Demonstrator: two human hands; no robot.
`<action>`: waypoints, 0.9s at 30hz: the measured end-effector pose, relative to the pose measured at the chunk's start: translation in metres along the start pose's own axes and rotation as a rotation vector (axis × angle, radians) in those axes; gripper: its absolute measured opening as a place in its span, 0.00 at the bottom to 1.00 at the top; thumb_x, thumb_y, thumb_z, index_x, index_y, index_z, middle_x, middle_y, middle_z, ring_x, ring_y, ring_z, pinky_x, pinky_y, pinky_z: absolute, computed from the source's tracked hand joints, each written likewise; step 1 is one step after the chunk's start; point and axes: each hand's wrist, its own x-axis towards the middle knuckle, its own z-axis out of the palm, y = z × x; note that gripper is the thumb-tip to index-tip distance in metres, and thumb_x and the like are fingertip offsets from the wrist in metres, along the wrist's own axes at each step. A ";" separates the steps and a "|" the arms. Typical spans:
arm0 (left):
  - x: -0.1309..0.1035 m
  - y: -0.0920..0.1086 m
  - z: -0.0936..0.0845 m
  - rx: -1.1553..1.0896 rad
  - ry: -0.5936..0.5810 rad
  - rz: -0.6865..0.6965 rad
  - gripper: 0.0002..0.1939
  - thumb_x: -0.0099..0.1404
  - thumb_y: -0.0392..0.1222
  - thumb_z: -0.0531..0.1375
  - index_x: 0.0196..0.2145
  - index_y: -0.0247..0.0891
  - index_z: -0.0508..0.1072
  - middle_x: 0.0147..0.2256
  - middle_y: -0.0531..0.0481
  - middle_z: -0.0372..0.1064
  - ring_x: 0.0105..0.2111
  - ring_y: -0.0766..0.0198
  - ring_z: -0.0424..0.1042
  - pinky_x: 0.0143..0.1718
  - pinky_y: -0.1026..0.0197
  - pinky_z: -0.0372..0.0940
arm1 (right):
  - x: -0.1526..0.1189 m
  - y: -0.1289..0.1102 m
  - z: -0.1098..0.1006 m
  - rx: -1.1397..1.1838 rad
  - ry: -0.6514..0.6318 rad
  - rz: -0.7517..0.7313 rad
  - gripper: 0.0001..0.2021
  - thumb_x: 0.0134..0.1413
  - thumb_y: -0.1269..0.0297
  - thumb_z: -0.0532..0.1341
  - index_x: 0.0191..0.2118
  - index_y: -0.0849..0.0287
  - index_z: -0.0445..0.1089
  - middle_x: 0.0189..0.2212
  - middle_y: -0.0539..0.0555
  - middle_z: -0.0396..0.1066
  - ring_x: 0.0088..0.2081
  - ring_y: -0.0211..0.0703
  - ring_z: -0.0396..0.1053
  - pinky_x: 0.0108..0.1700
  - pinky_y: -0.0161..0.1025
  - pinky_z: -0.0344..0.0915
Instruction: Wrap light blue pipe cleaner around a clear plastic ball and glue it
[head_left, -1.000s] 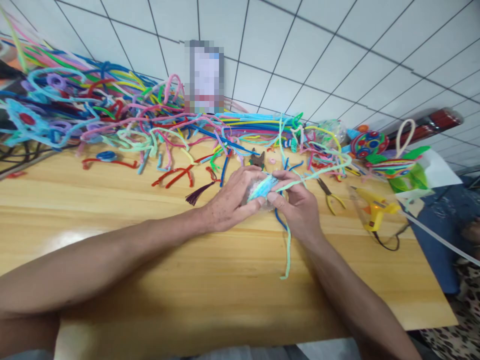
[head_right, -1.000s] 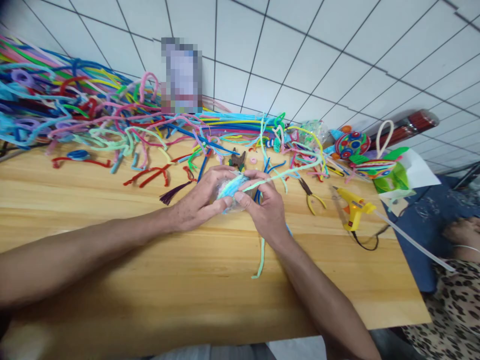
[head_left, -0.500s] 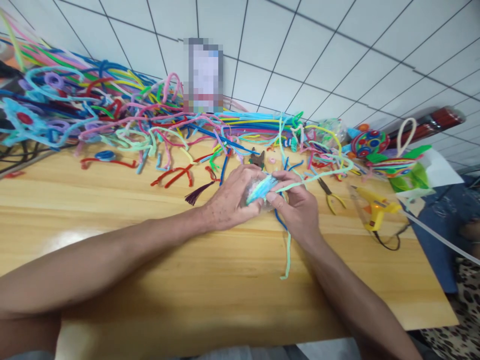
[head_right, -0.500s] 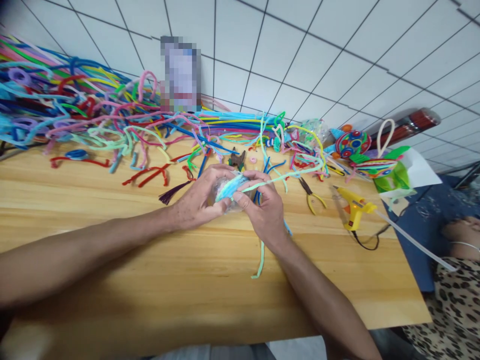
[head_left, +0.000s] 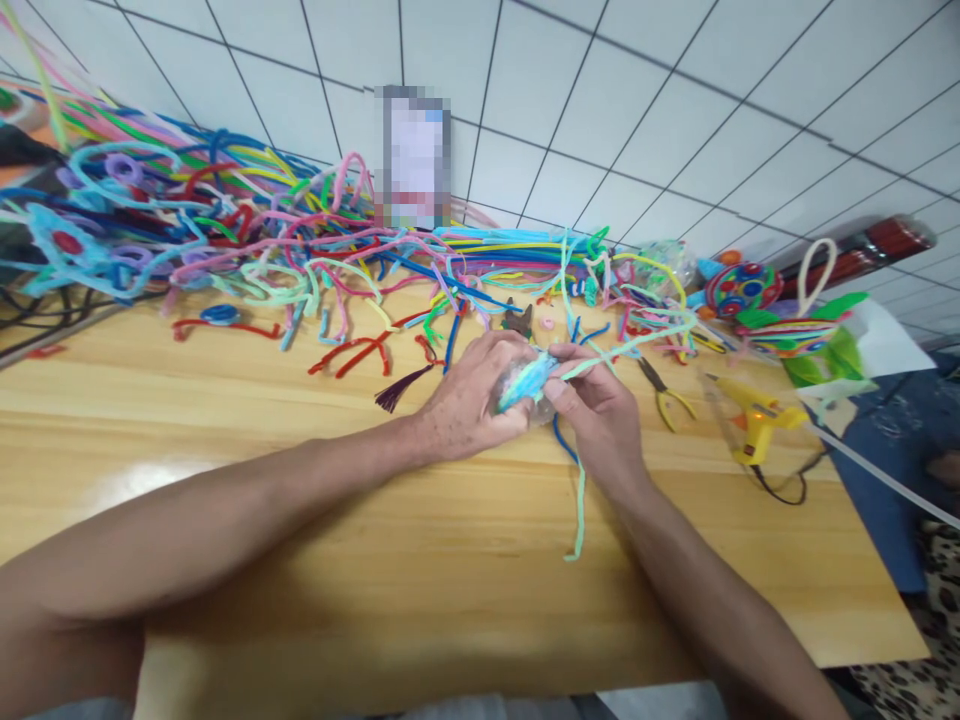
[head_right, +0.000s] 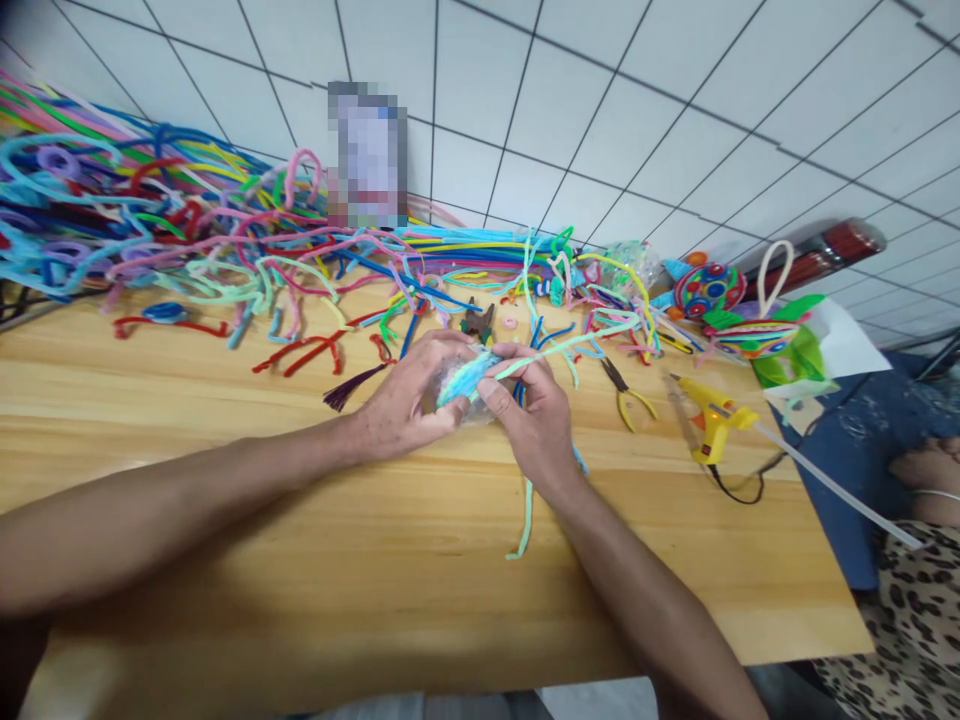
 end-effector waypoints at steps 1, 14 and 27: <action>0.000 0.000 0.000 0.003 0.003 0.002 0.23 0.69 0.41 0.62 0.61 0.44 0.65 0.59 0.38 0.70 0.63 0.47 0.72 0.65 0.39 0.70 | 0.000 0.001 0.000 0.014 0.007 0.013 0.08 0.61 0.53 0.73 0.39 0.49 0.79 0.56 0.54 0.77 0.59 0.51 0.74 0.65 0.54 0.70; -0.005 -0.001 0.006 0.050 0.053 0.032 0.28 0.66 0.38 0.64 0.62 0.43 0.65 0.59 0.38 0.69 0.62 0.46 0.72 0.65 0.39 0.70 | -0.001 0.005 0.013 0.296 0.016 0.150 0.22 0.55 0.50 0.76 0.52 0.47 0.73 0.46 0.50 0.79 0.46 0.44 0.76 0.48 0.42 0.76; -0.006 0.000 0.009 0.065 0.075 0.024 0.27 0.67 0.39 0.64 0.62 0.45 0.64 0.59 0.39 0.69 0.61 0.45 0.72 0.63 0.39 0.71 | -0.001 0.005 0.008 0.263 0.033 0.138 0.14 0.51 0.49 0.79 0.37 0.48 0.80 0.57 0.52 0.78 0.57 0.51 0.74 0.62 0.52 0.72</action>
